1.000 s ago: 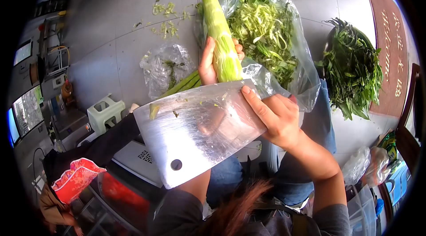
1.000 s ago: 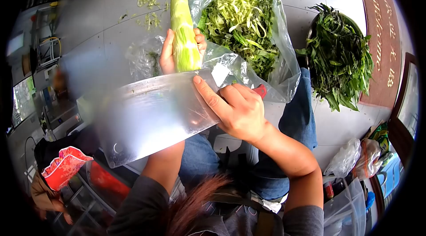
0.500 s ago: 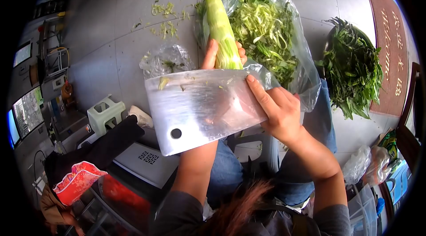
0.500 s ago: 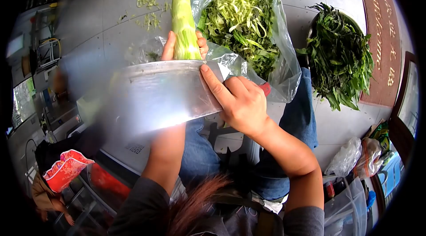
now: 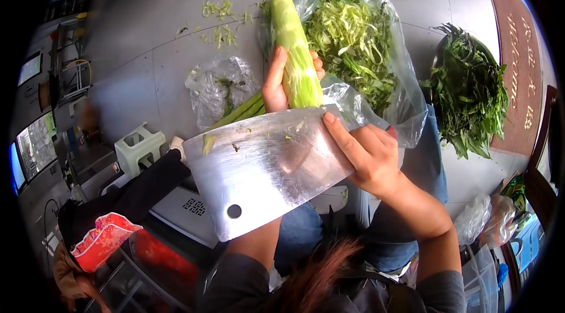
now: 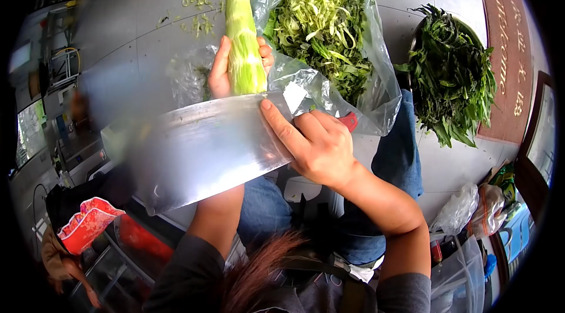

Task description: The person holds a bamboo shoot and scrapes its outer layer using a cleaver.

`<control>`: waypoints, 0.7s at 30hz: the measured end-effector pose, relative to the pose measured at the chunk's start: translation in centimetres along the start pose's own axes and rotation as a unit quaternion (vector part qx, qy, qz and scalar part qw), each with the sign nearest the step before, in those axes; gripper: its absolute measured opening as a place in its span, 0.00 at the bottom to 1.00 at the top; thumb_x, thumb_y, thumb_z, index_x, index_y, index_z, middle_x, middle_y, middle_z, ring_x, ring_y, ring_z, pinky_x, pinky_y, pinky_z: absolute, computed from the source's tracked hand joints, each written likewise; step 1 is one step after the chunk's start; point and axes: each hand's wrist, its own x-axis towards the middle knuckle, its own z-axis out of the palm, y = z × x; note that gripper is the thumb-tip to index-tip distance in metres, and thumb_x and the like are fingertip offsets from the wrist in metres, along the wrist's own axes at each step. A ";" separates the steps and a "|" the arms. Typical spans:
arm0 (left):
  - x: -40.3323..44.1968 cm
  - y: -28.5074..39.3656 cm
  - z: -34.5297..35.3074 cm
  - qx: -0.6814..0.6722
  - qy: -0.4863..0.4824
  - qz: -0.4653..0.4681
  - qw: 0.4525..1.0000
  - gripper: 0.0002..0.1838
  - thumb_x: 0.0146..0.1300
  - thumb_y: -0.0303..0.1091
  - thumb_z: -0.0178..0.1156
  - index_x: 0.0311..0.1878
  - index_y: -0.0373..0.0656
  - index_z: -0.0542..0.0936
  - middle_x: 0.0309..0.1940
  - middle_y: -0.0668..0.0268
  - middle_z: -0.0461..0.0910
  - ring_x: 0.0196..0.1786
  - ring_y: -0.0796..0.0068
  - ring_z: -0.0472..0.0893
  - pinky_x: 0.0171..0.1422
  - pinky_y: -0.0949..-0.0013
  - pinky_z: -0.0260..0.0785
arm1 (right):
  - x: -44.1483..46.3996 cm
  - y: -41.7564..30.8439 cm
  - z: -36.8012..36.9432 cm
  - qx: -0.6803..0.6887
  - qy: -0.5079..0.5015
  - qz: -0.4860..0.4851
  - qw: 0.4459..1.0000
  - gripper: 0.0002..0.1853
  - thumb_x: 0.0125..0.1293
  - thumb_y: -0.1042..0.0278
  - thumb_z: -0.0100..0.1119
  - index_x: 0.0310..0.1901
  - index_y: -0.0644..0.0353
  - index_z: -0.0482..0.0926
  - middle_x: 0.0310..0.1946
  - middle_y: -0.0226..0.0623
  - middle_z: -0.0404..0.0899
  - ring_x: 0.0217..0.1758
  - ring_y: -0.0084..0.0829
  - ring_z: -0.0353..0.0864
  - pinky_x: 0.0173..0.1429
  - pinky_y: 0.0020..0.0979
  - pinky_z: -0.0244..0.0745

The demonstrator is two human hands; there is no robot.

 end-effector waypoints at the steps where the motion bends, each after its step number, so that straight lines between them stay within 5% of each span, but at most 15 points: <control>1: -0.1 0.0 0.1 0.017 0.011 0.006 1.000 0.24 0.66 0.51 0.50 0.47 0.35 0.71 0.35 0.58 0.75 0.37 0.68 0.75 0.42 0.67 0.70 | -0.1 0.1 0.2 -0.011 -0.001 -0.002 1.000 0.32 0.43 0.71 0.59 0.57 0.57 0.75 0.17 0.27 0.57 0.18 0.26 0.63 0.22 0.27 0.65; 3: -0.2 -0.2 0.6 0.051 0.033 0.018 0.998 0.29 0.66 0.55 0.47 0.46 0.29 0.70 0.35 0.56 0.71 0.37 0.70 0.70 0.42 0.72 0.65 | -0.3 0.1 0.4 -0.026 0.006 -0.005 1.000 0.32 0.43 0.71 0.57 0.57 0.57 0.75 0.18 0.27 0.57 0.18 0.26 0.62 0.22 0.27 0.65; 6: 0.0 -0.2 -0.3 0.007 0.016 0.003 1.000 0.23 0.66 0.51 0.51 0.47 0.37 0.72 0.35 0.59 0.77 0.37 0.68 0.77 0.43 0.65 0.72 | -0.5 0.1 0.7 -0.039 0.022 -0.005 0.999 0.33 0.42 0.71 0.55 0.58 0.56 0.75 0.18 0.27 0.56 0.18 0.26 0.62 0.23 0.26 0.64; 9: -0.3 -0.1 0.0 0.040 0.007 -0.003 0.999 0.30 0.66 0.56 0.46 0.46 0.30 0.70 0.36 0.56 0.71 0.37 0.69 0.70 0.43 0.71 0.65 | -0.5 0.1 0.9 -0.053 0.026 0.006 0.998 0.33 0.43 0.72 0.55 0.58 0.56 0.75 0.18 0.28 0.56 0.18 0.26 0.62 0.23 0.27 0.64; 15: -0.5 0.9 -0.8 0.039 -0.012 -0.074 0.996 0.34 0.65 0.59 0.46 0.50 0.30 0.68 0.38 0.57 0.70 0.41 0.69 0.70 0.44 0.71 0.68 | -0.1 0.8 1.3 -0.043 0.031 0.026 0.998 0.32 0.45 0.74 0.58 0.58 0.55 0.74 0.17 0.29 0.56 0.18 0.28 0.63 0.23 0.28 0.64; 21: -0.2 1.2 -1.1 0.089 -0.034 -0.064 0.993 0.33 0.66 0.59 0.46 0.50 0.31 0.69 0.38 0.57 0.71 0.41 0.68 0.71 0.44 0.71 0.68 | 0.8 0.5 0.2 -0.034 -0.005 0.054 0.998 0.36 0.37 0.79 0.62 0.57 0.57 0.75 0.18 0.30 0.64 0.18 0.29 0.66 0.22 0.30 0.65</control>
